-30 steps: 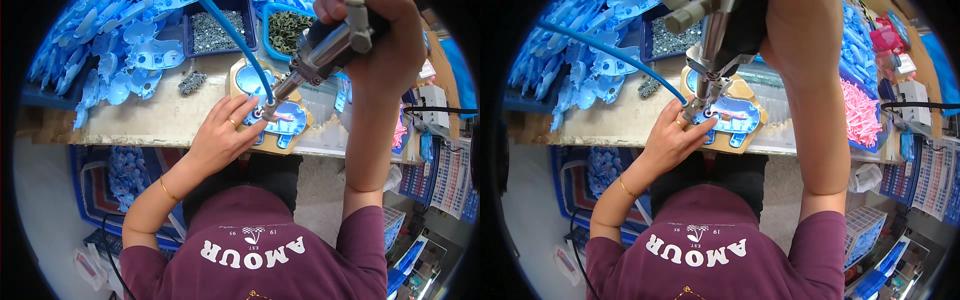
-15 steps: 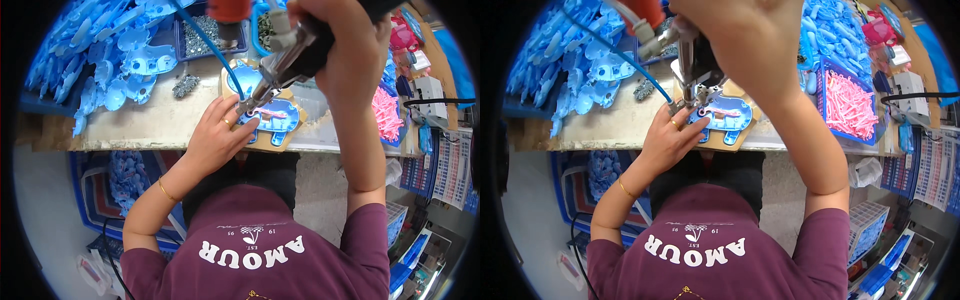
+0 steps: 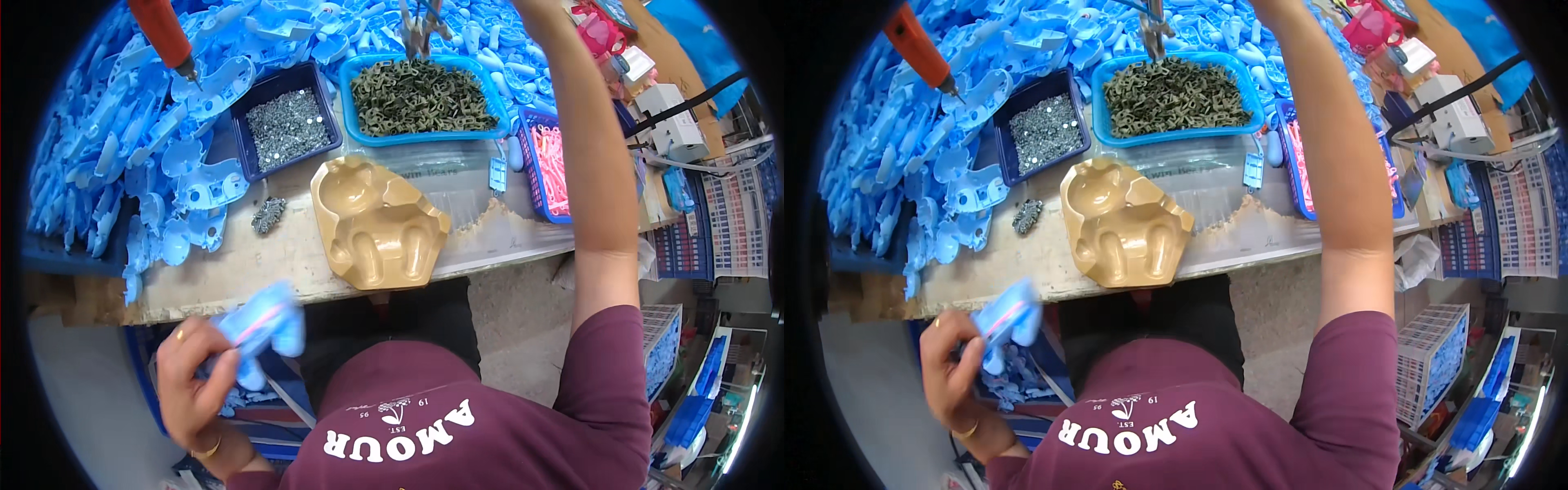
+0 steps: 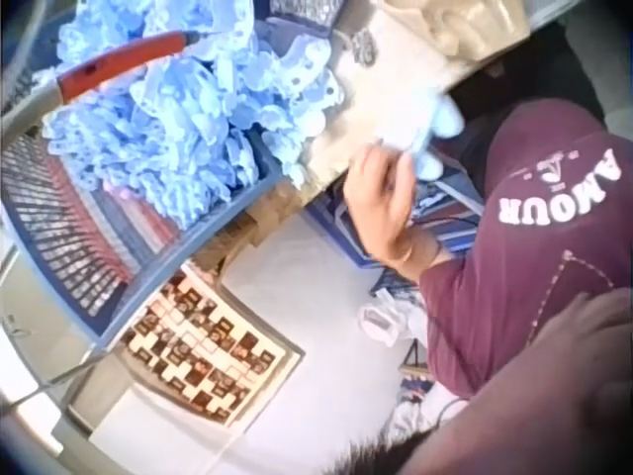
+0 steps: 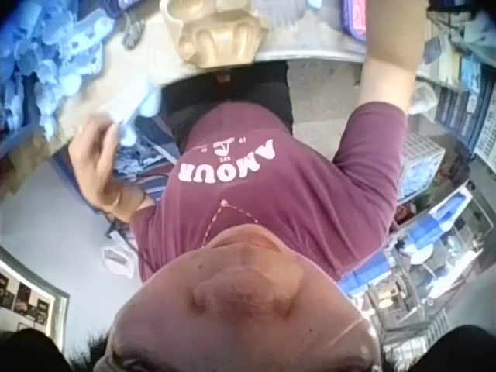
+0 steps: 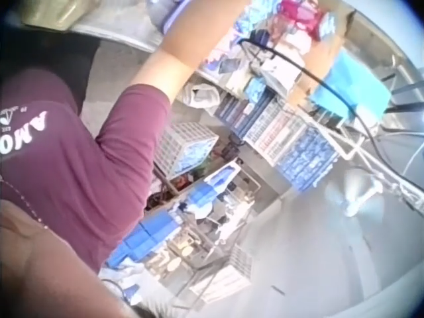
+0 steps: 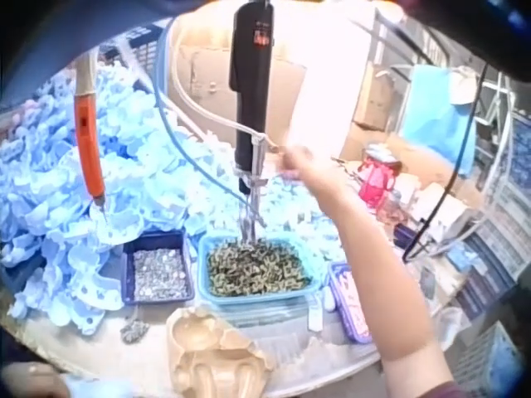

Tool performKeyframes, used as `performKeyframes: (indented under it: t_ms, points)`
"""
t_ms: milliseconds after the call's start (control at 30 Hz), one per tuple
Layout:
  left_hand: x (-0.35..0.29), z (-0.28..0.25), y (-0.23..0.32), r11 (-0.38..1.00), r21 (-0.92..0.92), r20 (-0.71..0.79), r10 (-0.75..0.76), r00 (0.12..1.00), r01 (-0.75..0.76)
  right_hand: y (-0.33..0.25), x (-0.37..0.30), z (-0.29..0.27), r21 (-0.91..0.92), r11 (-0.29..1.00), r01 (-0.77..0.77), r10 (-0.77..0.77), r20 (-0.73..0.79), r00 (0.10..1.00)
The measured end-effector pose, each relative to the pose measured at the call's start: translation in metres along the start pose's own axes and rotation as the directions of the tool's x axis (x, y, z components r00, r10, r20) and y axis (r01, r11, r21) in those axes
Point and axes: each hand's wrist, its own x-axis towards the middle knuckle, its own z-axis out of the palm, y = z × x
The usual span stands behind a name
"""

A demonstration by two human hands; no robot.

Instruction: Assembling blue plastic toy animals using an electric screwdriver at a factory workstation.

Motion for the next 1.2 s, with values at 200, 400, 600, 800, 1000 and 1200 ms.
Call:
performKeyframes:
  t_ms: [200,400,600,800,1000,1200]
  points:
    - [-0.11,-0.014,-0.069,0.697,0.479,-0.254,-0.472,0.844,0.534,0.185,0.003,-0.019,-0.751,0.658,0.057,0.006,0.081,0.997]
    - [-0.037,0.006,-0.042,0.923,0.216,-0.084,-0.307,0.948,0.318,0.259,0.027,-0.029,-0.784,0.621,0.007,0.139,0.119,0.983]
    - [0.06,0.053,-0.006,0.971,0.167,0.092,0.158,0.983,-0.172,0.18,-0.021,-0.026,-0.806,0.592,-0.021,-0.219,-0.186,0.958]
    - [0.131,0.128,0.033,0.881,0.071,-0.117,0.473,0.873,-0.467,0.056,-0.139,0.014,-0.358,0.931,0.072,0.105,0.45,0.887]
    - [0.155,0.174,0.038,0.798,0.228,-0.092,0.587,0.804,-0.557,0.008,-0.208,0.048,-0.233,0.951,-0.203,0.309,0.71,0.632]
    - [0.138,0.158,0.012,0.841,0.156,-0.136,0.539,0.831,-0.519,0.095,-0.135,-0.035,-0.333,0.899,-0.283,0.425,0.519,0.742]
